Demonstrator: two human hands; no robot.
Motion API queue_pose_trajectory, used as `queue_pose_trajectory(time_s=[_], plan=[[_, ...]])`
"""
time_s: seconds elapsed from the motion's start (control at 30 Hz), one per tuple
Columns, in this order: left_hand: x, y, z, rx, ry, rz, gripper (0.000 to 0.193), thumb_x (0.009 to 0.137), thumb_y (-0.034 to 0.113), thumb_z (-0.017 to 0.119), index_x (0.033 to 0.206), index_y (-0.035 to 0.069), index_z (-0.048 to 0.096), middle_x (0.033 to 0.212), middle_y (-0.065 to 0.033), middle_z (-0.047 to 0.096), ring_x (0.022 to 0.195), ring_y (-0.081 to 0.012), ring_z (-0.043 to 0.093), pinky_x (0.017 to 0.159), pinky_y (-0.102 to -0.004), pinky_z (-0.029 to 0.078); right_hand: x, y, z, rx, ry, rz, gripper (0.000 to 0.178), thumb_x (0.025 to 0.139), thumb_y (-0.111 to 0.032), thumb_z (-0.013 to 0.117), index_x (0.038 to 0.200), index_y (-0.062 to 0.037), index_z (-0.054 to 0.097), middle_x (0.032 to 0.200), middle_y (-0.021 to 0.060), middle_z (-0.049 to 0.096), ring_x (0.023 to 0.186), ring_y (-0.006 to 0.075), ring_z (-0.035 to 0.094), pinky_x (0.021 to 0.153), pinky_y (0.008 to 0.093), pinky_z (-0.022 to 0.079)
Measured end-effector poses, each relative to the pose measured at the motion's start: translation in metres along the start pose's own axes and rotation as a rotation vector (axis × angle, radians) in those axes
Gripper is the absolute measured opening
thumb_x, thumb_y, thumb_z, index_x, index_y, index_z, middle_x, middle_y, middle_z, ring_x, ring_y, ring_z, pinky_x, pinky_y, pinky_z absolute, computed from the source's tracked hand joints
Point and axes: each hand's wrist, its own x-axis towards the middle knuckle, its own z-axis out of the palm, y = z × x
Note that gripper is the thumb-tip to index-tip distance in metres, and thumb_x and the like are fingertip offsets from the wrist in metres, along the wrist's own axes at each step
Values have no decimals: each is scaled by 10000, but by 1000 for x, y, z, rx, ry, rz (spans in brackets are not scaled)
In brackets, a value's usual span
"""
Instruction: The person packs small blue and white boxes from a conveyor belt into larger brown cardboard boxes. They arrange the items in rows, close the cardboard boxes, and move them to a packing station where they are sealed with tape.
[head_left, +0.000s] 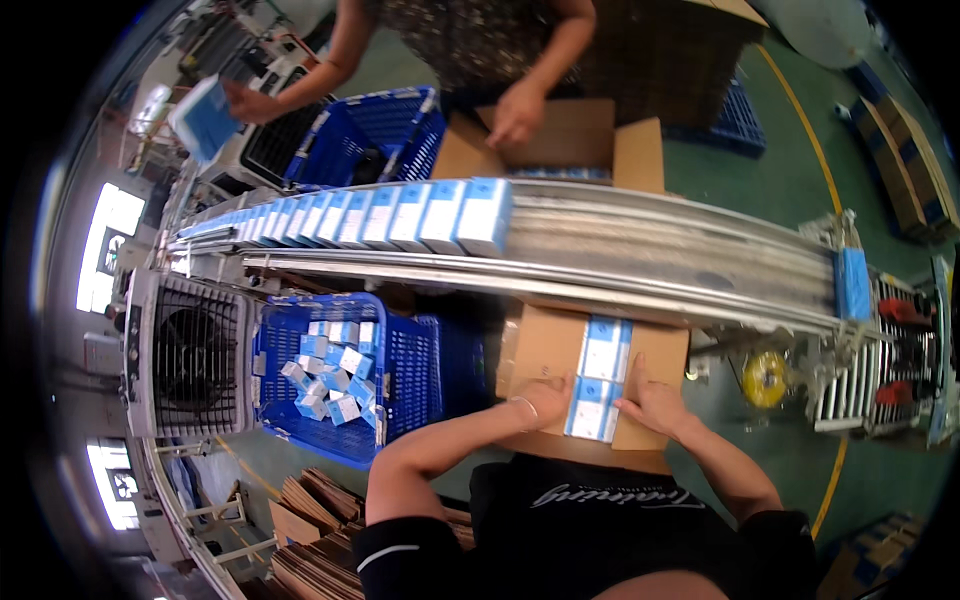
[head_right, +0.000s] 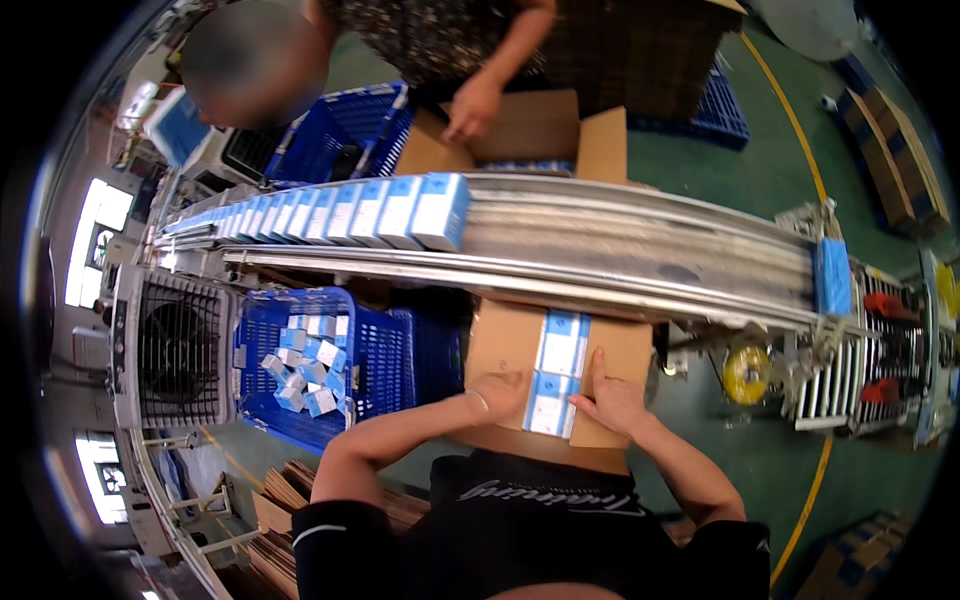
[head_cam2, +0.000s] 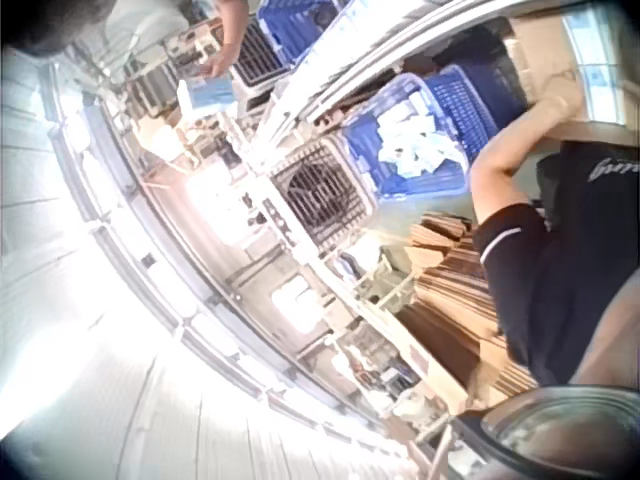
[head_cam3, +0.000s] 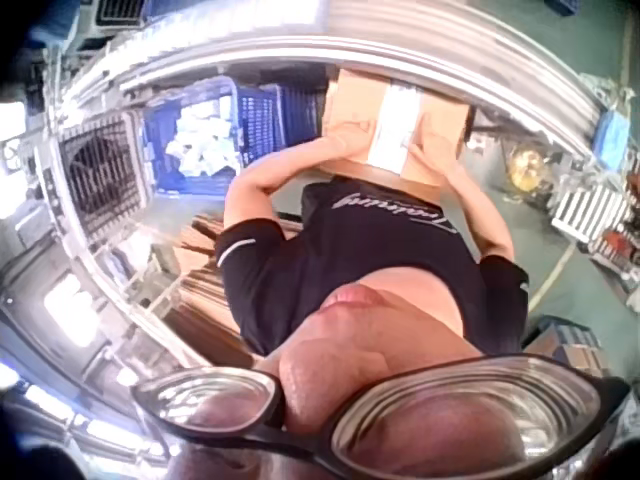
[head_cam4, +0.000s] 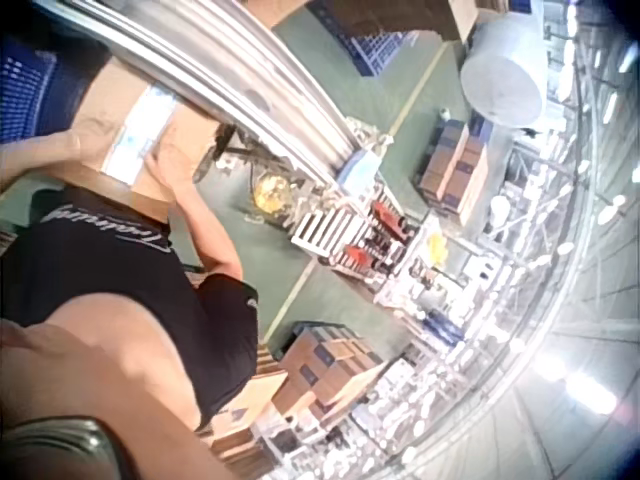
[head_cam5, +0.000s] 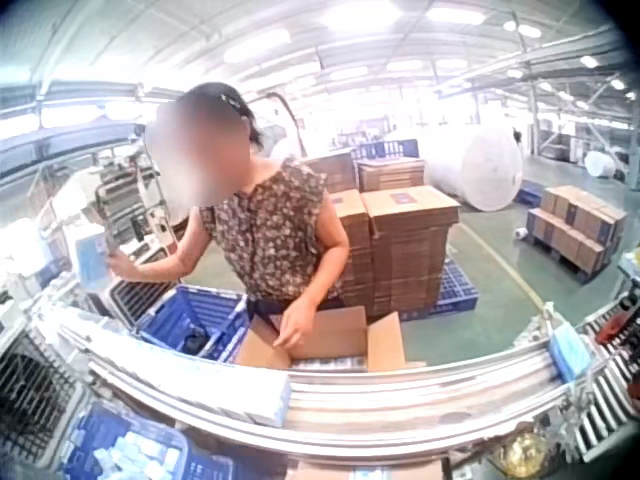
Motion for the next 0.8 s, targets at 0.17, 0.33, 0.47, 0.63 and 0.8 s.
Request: queue_pose_trajectory(time_s=[0.17,0.33,0.47,0.63,0.8], plan=[[33,-25,-105,571,739,265,527,829,157,478,1334,44,377,1386,-165,377,1302,-342,325,1038,-564,244,6,7,10,108,-160,140,847,827,-393,578,1364,110,157,1004,298,578,947,393,580,825,440,460],[23,-23,-18,345,492,244,519,813,167,502,1315,67,419,1395,-134,378,1296,-280,348,1054,-438,283,-69,-18,-24,653,-385,-99,634,884,-466,467,1315,-5,403,1253,232,483,1177,350,449,958,443,370],[8,-54,-7,-21,487,407,374,858,177,513,1205,39,540,1246,-107,536,1168,-257,484,966,-360,378,-76,-33,-42,-68,-189,114,569,894,-437,461,1318,-60,414,1317,187,448,1231,352,396,992,464,331],[-1,-70,-94,-808,184,28,289,891,267,533,1021,36,647,935,-156,658,895,-259,637,783,-318,490,6,-4,19,243,563,832,572,913,-360,428,1375,-44,306,1334,202,429,1189,376,438,962,454,364],[31,-117,45,-942,916,-720,266,901,208,491,1082,35,579,971,-134,652,827,-222,623,735,-342,495,-30,45,42,509,691,859,499,929,-330,378,1331,-35,355,1150,240,558,1029,410,543,867,458,435]])
